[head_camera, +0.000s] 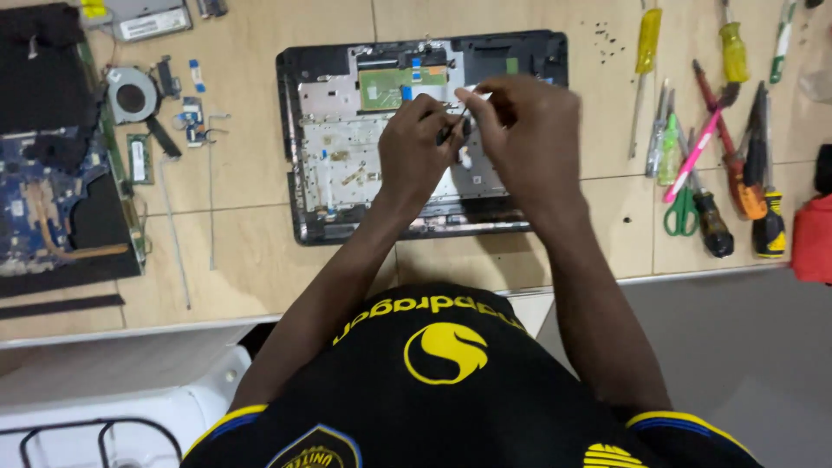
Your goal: Repairing a laptop by connecting internal components, ribbon cables, and small circuit boards.
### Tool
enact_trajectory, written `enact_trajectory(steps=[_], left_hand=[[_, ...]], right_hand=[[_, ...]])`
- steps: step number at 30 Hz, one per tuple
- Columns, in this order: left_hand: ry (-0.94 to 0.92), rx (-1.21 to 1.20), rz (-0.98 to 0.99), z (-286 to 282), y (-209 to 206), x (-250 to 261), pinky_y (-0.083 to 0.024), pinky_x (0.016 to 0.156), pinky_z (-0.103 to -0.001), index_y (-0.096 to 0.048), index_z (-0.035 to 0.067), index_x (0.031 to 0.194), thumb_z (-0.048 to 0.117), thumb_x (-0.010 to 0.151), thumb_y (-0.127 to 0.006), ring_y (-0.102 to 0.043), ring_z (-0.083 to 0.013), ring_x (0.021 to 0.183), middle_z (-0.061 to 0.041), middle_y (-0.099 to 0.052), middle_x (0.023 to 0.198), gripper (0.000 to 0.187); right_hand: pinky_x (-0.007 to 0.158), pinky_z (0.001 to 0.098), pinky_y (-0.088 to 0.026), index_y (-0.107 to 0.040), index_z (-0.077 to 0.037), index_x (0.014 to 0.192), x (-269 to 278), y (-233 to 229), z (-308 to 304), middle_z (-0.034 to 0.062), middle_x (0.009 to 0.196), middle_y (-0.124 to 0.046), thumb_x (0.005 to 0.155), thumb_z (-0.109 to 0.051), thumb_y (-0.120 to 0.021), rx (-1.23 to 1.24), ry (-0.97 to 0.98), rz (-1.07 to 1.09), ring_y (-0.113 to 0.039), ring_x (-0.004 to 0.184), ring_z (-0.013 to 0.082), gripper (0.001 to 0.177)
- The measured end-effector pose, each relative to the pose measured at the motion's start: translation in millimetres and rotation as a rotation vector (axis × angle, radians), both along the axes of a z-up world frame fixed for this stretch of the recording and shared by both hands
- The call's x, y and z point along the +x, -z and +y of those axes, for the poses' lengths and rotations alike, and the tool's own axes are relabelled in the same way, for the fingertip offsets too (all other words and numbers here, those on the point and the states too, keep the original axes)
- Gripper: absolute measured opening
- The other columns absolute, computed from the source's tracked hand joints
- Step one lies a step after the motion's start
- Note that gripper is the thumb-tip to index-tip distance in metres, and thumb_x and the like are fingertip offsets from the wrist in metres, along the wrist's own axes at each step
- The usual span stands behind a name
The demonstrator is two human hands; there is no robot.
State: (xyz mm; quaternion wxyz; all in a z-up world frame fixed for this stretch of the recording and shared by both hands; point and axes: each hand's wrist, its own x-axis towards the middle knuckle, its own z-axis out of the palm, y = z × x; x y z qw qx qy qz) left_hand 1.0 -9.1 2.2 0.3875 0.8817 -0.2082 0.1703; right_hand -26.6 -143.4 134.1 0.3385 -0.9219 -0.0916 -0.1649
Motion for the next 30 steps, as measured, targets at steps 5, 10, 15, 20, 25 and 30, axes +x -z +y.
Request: enact_trajectory(steps=[5,10,15,20,25,30], left_hand=[[-0.011,-0.006,-0.019,-0.5,-8.7,1.6,-0.042,0.049,-0.036,-0.074,0.009,0.080,0.014,0.086,-0.085,-0.056,-0.0189,0.071,0.001,-0.059,0.084,0.014],[0.012,0.001,0.028,3.0,2.0,2.7,-0.046,0.052,-0.038,-0.078,0.009,0.088,0.017,0.088,-0.084,-0.058,-0.0212,0.078,0.001,-0.060,0.087,0.011],[0.095,-0.107,0.132,7.2,-4.7,2.6,-0.053,0.058,-0.035,-0.079,0.000,0.094,0.007,0.088,-0.082,-0.062,-0.0224,0.083,-0.005,-0.059,0.089,0.009],[0.111,-0.156,0.152,11.6,3.0,2.6,-0.056,0.070,-0.035,-0.080,0.005,0.106,0.006,0.091,-0.078,-0.061,-0.0223,0.086,-0.005,-0.059,0.089,0.015],[0.095,-0.169,0.164,10.5,3.0,2.4,-0.055,0.068,-0.033,-0.080,0.005,0.103,0.007,0.089,-0.081,-0.062,-0.0214,0.085,-0.004,-0.060,0.088,0.015],[0.094,-0.145,0.172,9.4,-0.5,2.9,-0.054,0.068,-0.034,-0.079,0.006,0.104,0.008,0.089,-0.080,-0.062,-0.0221,0.085,-0.005,-0.061,0.089,0.015]], right_hand=[[0.055,0.0324,-0.044,-0.079,0.001,0.093,3.5,-2.7,-2.0,0.0102,0.075,-0.072,0.109,-0.013,-0.080,-0.164,0.019,-0.190,-0.063,0.062,0.0181,0.022],[0.051,0.0351,-0.030,-0.062,-0.004,0.082,4.5,18.3,-6.8,0.0067,0.062,-0.049,0.118,-0.015,-0.071,-0.232,0.056,-0.175,-0.040,0.052,0.0170,0.039],[0.048,0.0331,-0.030,-0.068,-0.003,0.085,14.0,6.3,-14.0,0.0052,0.057,-0.050,0.120,-0.018,-0.070,-0.254,-0.112,-0.064,-0.042,0.052,0.0119,0.038],[0.051,0.0354,-0.041,-0.074,0.002,0.096,10.9,0.2,-31.5,0.0111,0.071,-0.069,0.112,-0.002,-0.076,-0.287,-0.182,-0.050,-0.062,0.060,0.0211,0.017],[0.063,0.0351,-0.061,-0.079,0.006,0.110,4.1,5.3,-26.6,0.0193,0.087,-0.078,0.097,0.016,-0.074,-0.193,-0.177,-0.042,-0.077,0.077,0.0256,0.017],[0.066,0.0377,-0.055,-0.076,0.004,0.107,7.5,6.3,-24.7,0.0133,0.084,-0.076,0.095,0.013,-0.069,-0.210,-0.226,-0.036,-0.074,0.077,0.0258,0.017]])
